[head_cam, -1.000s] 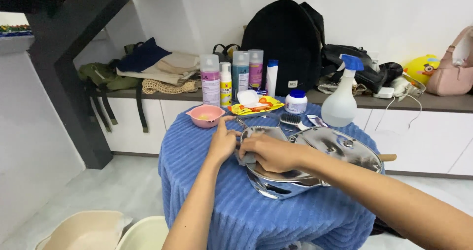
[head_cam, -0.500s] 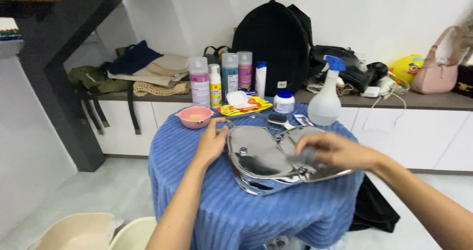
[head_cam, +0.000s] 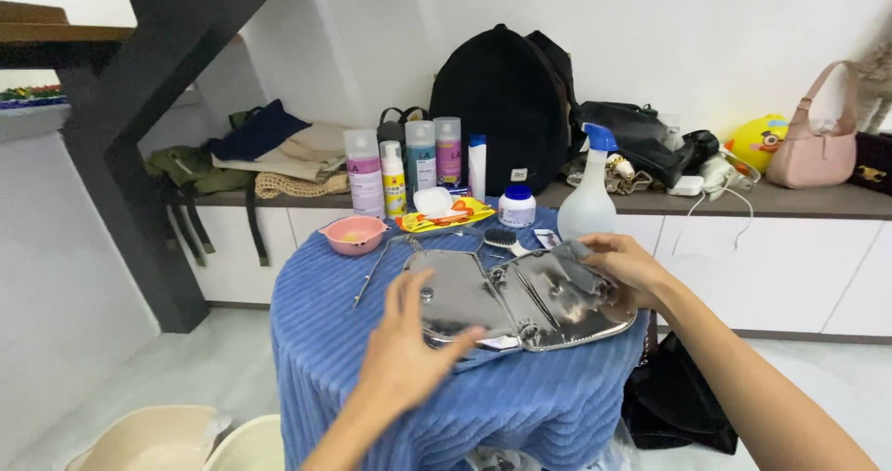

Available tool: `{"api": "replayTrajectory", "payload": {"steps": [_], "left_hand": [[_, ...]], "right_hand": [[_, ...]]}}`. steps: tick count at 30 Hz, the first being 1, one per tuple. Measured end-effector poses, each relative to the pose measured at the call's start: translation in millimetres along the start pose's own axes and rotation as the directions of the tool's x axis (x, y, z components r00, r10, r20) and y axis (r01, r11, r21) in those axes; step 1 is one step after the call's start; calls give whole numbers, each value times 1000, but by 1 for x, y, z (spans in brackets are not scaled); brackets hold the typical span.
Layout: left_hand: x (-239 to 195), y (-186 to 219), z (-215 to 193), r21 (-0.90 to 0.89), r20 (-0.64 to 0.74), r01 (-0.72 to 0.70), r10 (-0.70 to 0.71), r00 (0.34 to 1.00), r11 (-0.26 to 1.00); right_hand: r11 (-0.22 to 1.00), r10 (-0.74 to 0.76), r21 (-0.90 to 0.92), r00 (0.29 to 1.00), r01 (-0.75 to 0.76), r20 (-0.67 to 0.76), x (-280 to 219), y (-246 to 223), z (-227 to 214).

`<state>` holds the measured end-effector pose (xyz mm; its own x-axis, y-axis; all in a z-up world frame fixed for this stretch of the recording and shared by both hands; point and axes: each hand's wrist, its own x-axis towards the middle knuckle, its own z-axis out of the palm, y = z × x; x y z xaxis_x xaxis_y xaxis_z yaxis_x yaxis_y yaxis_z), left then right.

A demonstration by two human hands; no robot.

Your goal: Cleaning a silver metallic bag using a cloth and cleaning solution.

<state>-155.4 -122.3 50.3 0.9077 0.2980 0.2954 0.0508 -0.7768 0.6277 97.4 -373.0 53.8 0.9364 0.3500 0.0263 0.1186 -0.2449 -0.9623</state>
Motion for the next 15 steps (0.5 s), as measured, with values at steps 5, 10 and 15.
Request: {"api": "replayTrajectory", "payload": {"steps": [5,10,15], "left_hand": [[-2,-6,32,42,-111,-222,226,968,974],[63,-39,18,-109,-209,-223,197,958,969],[82,-35,-7,55,-35,-86,88,996,995]], "right_hand": [[972,117,217,985,-88,-124,4,4,-2],[969,166,183,986,-167,17,-92,-34,28],[959,231,86,920,-271,317,-128,-36,32]]}}
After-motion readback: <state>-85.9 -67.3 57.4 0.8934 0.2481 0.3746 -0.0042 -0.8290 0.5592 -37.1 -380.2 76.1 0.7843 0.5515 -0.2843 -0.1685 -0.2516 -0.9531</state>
